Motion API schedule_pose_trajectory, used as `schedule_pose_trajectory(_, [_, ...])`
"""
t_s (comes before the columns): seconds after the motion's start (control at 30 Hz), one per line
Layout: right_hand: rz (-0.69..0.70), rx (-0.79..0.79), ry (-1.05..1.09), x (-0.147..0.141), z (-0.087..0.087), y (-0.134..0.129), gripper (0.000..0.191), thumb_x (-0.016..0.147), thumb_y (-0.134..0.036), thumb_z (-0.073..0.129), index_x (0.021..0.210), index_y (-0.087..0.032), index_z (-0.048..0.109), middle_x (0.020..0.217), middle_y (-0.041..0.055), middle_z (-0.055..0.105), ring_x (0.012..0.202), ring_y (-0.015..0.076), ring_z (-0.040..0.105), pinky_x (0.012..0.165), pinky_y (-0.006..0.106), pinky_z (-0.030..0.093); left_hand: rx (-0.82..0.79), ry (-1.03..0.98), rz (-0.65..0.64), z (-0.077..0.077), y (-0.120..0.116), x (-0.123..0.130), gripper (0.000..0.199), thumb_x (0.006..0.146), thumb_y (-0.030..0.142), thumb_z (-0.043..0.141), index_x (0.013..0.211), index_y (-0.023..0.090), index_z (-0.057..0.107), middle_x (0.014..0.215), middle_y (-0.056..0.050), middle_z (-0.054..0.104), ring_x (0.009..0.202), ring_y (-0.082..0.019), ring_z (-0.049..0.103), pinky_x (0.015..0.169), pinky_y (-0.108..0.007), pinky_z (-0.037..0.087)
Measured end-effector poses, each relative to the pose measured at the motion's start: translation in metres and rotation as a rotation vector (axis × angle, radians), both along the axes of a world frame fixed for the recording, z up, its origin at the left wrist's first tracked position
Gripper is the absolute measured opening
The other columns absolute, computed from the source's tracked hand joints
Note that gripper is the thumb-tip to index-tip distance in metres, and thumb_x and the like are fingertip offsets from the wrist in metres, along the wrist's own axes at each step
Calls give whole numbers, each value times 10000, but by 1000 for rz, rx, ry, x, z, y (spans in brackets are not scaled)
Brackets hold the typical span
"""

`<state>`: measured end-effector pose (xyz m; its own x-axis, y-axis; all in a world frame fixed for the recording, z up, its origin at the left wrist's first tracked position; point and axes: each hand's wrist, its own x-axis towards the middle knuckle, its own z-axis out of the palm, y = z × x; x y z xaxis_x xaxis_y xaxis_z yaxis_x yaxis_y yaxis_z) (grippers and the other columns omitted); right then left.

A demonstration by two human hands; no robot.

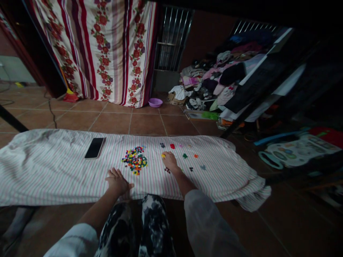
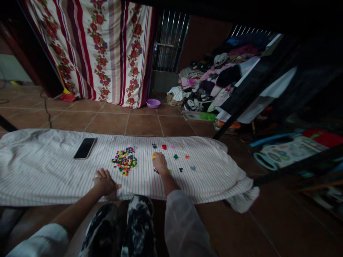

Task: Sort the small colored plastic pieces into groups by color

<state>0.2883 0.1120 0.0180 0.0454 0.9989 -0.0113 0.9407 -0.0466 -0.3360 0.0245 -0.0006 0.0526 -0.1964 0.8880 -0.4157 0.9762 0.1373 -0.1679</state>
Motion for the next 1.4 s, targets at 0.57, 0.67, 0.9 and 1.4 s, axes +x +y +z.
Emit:
schedule_pose_trajectory(0.57, [46,-4,57,-1,-3,6,286,839,-131,538,1080,-196,677,1066,63,609,974,138,580,854,202,406,-20,45,-21,1,-2,1,1020,804,692,338,1440,-86,166,1502,-364,114,1393,-508,155,988,-580,349])
schedule_pose_trajectory(0.67, [64,-8,51,-1,-1,6,304,829,-127,549,1097,-196,676,1066,63,616,1016,143,565,884,199,392,-15,42,-26,1,-2,1,1012,806,681,346,1438,-90,168,1501,-366,117,1389,-517,156,983,-586,349])
schedule_pose_trajectory(0.9, [54,33,53,-4,7,2,298,823,-176,593,1110,-191,671,1107,76,611,1039,157,553,925,227,388,20,6,-23,0,-2,0,1045,782,711,351,1432,-91,187,1494,-365,141,1382,-528,163,982,-600,339])
schedule_pose_trajectory(1.4, [236,-52,126,-72,0,-42,182,827,-223,601,991,-211,678,1021,35,643,886,132,592,791,218,412,17,-5,-22,1,-3,-1,1034,790,689,362,1430,-101,178,1497,-363,129,1387,-524,153,991,-594,333])
